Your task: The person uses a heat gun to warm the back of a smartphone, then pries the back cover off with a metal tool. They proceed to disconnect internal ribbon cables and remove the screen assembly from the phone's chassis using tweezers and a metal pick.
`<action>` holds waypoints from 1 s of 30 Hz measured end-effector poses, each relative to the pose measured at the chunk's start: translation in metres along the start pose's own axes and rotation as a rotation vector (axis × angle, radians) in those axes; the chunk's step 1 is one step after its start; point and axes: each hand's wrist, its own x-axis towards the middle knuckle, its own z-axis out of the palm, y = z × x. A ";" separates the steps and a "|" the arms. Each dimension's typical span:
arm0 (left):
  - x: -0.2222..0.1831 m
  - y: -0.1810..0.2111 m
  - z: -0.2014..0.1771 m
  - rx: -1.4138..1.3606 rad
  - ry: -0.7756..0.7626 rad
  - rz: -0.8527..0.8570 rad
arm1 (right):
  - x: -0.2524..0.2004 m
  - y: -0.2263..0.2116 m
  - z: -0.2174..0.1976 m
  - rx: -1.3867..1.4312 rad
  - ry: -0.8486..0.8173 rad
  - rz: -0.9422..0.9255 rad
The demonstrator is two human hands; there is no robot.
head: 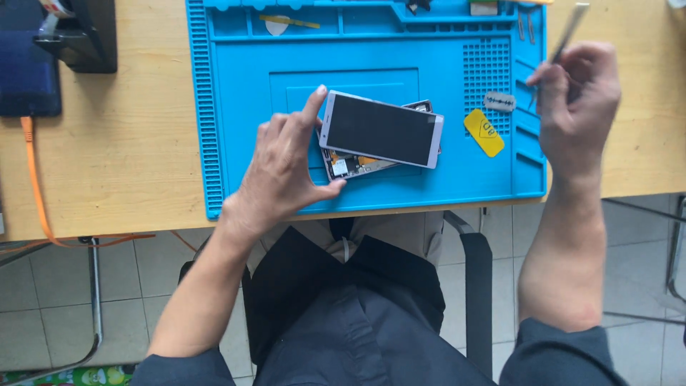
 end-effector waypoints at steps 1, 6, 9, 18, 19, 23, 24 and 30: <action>-0.004 0.005 0.004 0.023 0.033 -0.038 | -0.005 -0.010 0.002 0.162 0.146 0.066; -0.012 0.039 0.017 0.000 0.133 -0.226 | -0.060 -0.040 0.043 0.871 0.394 0.302; -0.013 0.054 0.021 -0.067 0.211 -0.370 | -0.082 -0.085 0.065 1.300 0.472 0.546; -0.029 0.096 0.030 0.016 0.213 -0.387 | -0.091 -0.121 0.099 1.475 0.252 0.625; -0.033 0.100 0.031 -0.041 0.187 -0.390 | -0.090 -0.115 0.097 1.439 0.242 0.603; -0.044 0.119 0.042 -0.158 0.056 -0.398 | -0.073 -0.091 0.082 1.274 0.124 0.468; -0.042 0.121 0.042 -0.160 0.054 -0.395 | -0.066 -0.083 0.079 1.272 0.127 0.469; -0.029 0.125 0.028 -0.196 0.012 -0.354 | -0.030 -0.040 0.068 1.059 -0.127 0.344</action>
